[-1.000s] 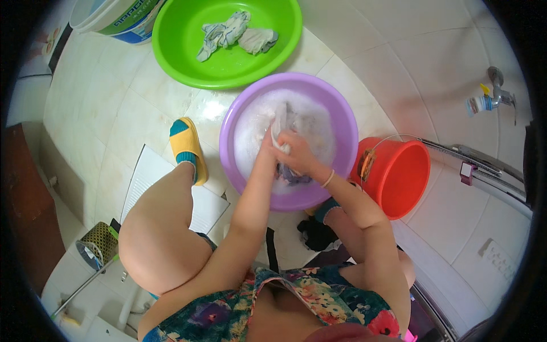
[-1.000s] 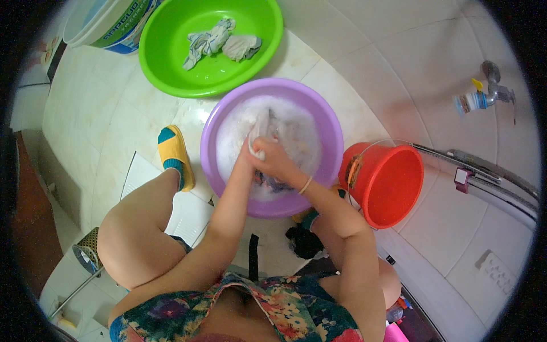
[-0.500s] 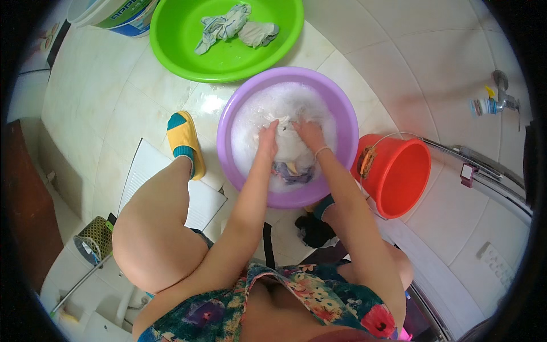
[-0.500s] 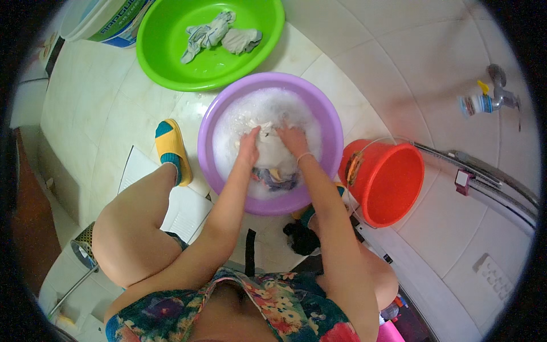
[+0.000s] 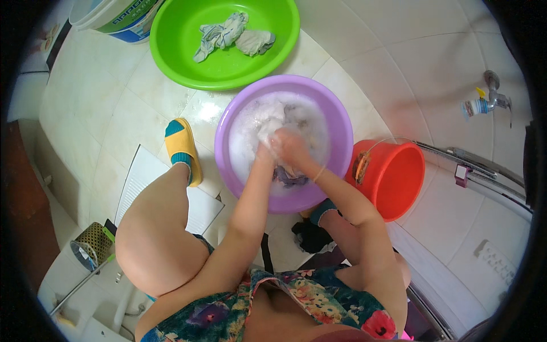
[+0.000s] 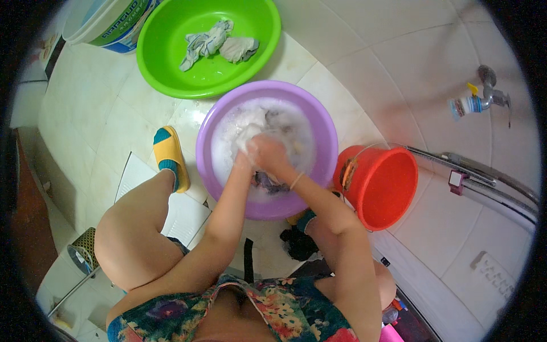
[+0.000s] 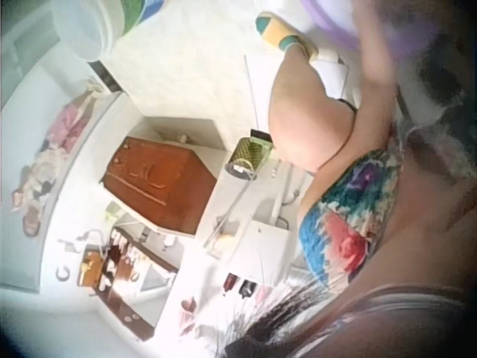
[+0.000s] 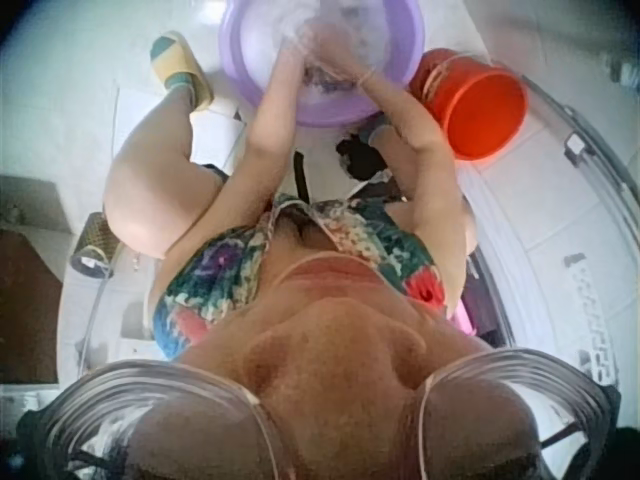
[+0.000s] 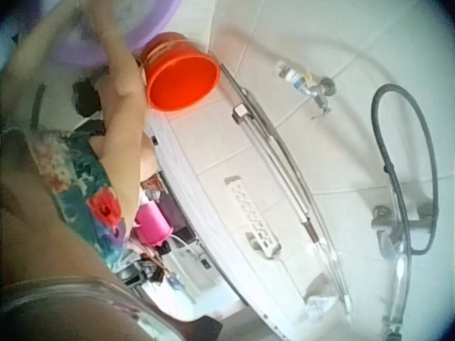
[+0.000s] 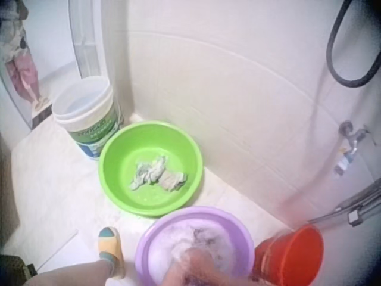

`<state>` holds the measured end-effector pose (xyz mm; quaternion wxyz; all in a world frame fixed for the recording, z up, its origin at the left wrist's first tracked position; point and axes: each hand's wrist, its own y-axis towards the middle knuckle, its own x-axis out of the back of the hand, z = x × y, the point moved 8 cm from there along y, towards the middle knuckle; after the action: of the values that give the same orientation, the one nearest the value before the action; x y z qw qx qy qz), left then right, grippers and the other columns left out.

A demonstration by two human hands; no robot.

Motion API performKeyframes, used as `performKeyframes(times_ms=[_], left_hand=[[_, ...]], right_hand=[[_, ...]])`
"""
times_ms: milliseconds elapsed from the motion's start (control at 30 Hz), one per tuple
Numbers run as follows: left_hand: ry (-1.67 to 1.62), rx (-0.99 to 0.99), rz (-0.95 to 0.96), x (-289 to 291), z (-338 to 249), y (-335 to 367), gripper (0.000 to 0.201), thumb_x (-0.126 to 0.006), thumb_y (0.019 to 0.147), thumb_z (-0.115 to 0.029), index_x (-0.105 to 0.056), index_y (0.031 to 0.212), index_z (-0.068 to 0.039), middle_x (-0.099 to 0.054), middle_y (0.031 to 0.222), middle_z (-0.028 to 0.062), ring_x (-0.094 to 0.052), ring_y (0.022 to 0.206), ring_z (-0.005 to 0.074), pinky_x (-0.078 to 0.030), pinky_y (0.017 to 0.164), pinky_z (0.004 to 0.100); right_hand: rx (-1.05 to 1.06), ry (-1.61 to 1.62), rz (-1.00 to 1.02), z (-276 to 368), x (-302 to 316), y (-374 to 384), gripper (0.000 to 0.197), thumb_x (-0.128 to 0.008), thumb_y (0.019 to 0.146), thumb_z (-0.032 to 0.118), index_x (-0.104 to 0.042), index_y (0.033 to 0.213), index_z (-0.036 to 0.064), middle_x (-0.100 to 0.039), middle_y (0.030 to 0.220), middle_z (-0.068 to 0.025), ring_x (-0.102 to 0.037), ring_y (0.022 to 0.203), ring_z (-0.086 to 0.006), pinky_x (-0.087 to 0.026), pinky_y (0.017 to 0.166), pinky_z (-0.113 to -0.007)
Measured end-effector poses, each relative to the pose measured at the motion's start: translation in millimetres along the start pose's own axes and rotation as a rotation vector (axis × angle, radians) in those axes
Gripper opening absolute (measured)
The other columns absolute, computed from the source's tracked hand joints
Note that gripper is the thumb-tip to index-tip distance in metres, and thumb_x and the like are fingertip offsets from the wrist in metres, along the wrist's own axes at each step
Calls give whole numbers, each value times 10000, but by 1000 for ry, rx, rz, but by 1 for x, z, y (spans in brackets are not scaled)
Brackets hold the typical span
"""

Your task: The person washes clothes by hand in a purple basin filled with soapy water, scrubbing, wringing out, and rinsing different items of clothing.

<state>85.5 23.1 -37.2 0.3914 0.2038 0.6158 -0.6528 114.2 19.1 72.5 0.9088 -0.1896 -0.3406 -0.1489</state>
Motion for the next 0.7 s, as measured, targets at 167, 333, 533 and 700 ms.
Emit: performKeyframes(times_ms=[167,333,533,700], left_hand=[[190,-206,-127,33,-8,7,403,-523,839,-256,-481,1147,1,-551,1091,144,-553,973,280,-464,819,404],[491,-409,-464,99,-47,-18,388,-534,826,-195,-480,1113,60,-557,1043,172,-567,920,259,-475,774,365],[433,-142,-445,52,-1,-8,490,-547,809,-317,-457,1168,4,-531,1090,129,-516,982,249,-403,844,380],[201,-38,-288,18,-11,-27,462,-461,853,-384,-468,1179,-58,-530,1118,122,-521,1011,257,-414,872,411]], right_hand=[[-389,-177,-364,-105,22,10,255,-543,805,239,-528,944,25,-545,909,-189,-523,831,-359,-417,730,-441],[-219,-302,17,-85,-63,4,392,-516,814,268,-442,1124,40,-493,1084,-174,-483,961,-344,-378,818,-458],[-150,-727,-37,-171,-36,-3,263,-585,786,191,-541,993,36,-541,1025,-132,-516,899,-259,-406,795,-349],[-303,551,-9,-25,-3,-7,252,-634,746,218,-537,856,13,-531,785,-70,-475,760,-139,-395,709,-284]])
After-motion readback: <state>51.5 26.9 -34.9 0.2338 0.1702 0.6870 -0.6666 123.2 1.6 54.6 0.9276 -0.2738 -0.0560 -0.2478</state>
